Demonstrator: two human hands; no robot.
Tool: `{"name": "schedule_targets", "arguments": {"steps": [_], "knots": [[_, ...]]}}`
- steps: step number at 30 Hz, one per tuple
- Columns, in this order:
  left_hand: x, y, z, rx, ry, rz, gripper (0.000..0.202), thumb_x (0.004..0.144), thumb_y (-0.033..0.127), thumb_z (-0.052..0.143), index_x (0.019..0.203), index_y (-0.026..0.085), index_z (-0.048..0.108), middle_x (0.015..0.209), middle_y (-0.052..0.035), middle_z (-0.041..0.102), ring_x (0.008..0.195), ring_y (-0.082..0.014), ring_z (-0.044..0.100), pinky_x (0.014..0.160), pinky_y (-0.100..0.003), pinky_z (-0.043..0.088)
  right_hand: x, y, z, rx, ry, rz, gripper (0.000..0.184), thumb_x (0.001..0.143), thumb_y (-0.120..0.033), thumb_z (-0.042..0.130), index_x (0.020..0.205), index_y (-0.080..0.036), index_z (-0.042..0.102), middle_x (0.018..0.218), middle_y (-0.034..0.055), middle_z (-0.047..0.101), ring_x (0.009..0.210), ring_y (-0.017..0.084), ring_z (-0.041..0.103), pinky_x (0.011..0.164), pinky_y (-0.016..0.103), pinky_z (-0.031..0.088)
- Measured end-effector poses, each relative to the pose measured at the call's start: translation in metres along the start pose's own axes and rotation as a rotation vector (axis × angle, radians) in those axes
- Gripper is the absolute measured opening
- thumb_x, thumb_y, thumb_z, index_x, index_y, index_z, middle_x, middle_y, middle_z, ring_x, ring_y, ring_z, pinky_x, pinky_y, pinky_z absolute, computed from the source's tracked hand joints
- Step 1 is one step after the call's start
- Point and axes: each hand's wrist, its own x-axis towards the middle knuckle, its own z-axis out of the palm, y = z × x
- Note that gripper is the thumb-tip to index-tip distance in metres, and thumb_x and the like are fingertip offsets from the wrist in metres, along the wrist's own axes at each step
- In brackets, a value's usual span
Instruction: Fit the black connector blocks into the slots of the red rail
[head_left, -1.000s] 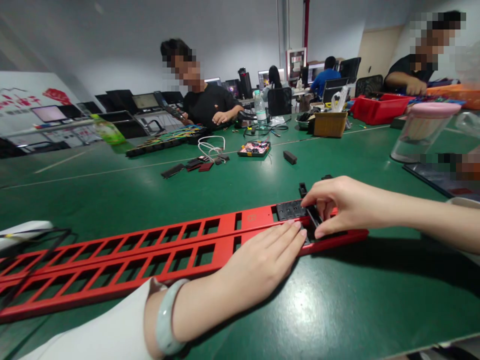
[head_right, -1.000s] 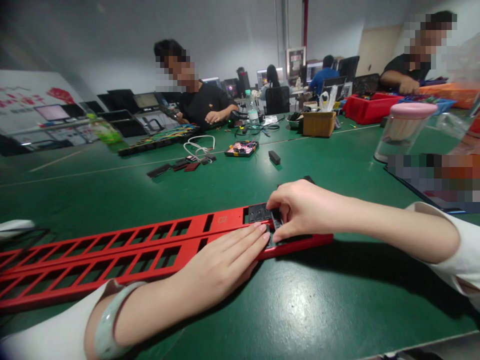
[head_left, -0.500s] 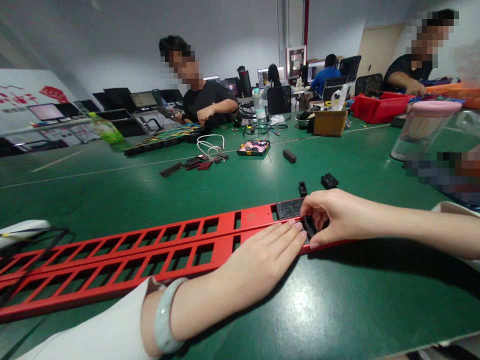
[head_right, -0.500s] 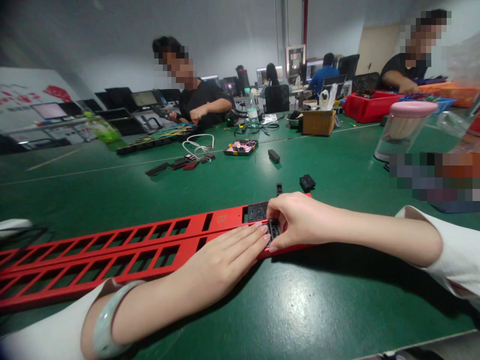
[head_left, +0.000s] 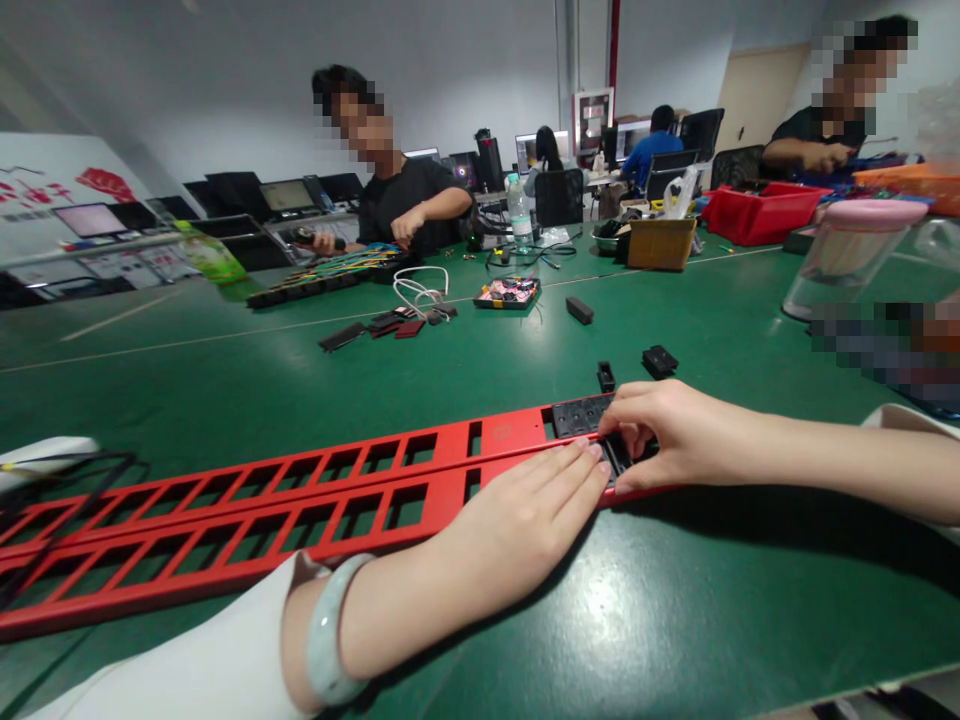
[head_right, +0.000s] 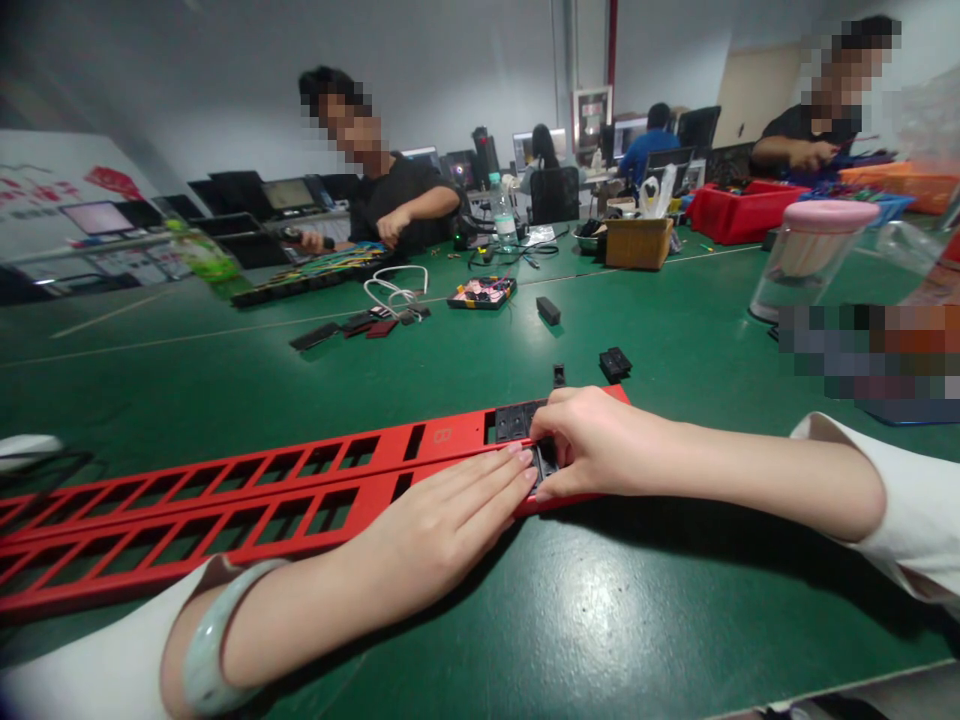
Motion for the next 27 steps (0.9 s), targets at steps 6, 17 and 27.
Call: {"name": "schedule_targets", "arguments": {"steps": [6, 17, 27], "knots": [[0.0001, 0.0003, 0.0007, -0.009, 0.006, -0.003, 0.031, 0.088, 0.009, 0.039, 0.115, 0.002, 0.051, 0.120, -0.0175, 0.055, 0.114, -0.0220, 0.050, 0.099, -0.036, 0.042, -0.0014, -0.0013, -0.0018, -0.015, 0.005, -0.042, 0.039, 0.069, -0.039, 0.066, 0.097, -0.012, 0.063, 0.080, 0.0060, 0.054, 0.065, 0.012, 0.054, 0.057, 0.022, 0.045], [-0.0001, 0.0003, -0.0002, -0.013, 0.007, -0.009, 0.031, 0.088, 0.009, 0.039, 0.115, 0.004, 0.051, 0.120, -0.0167, 0.055, 0.114, -0.0212, 0.050, 0.097, -0.036, 0.043, 0.0009, -0.0005, -0.0014, -0.002, -0.011, -0.034, 0.039, 0.067, -0.039, 0.068, 0.094, -0.012, 0.065, 0.081, 0.0069, 0.055, 0.064, 0.012, 0.053, 0.056, 0.022, 0.044], [0.0028, 0.0044, -0.0044, 0.049, -0.023, -0.146, 0.028, 0.085, 0.021, 0.046, 0.106, 0.005, 0.055, 0.086, -0.0119, 0.062, 0.082, -0.0228, 0.059, 0.073, -0.040, 0.052, -0.0003, -0.0019, -0.0023, 0.035, -0.123, 0.057, 0.034, 0.069, -0.042, 0.065, 0.087, -0.014, 0.059, 0.063, -0.0003, 0.056, 0.052, 0.010, 0.049, 0.044, 0.019, 0.032]]}}
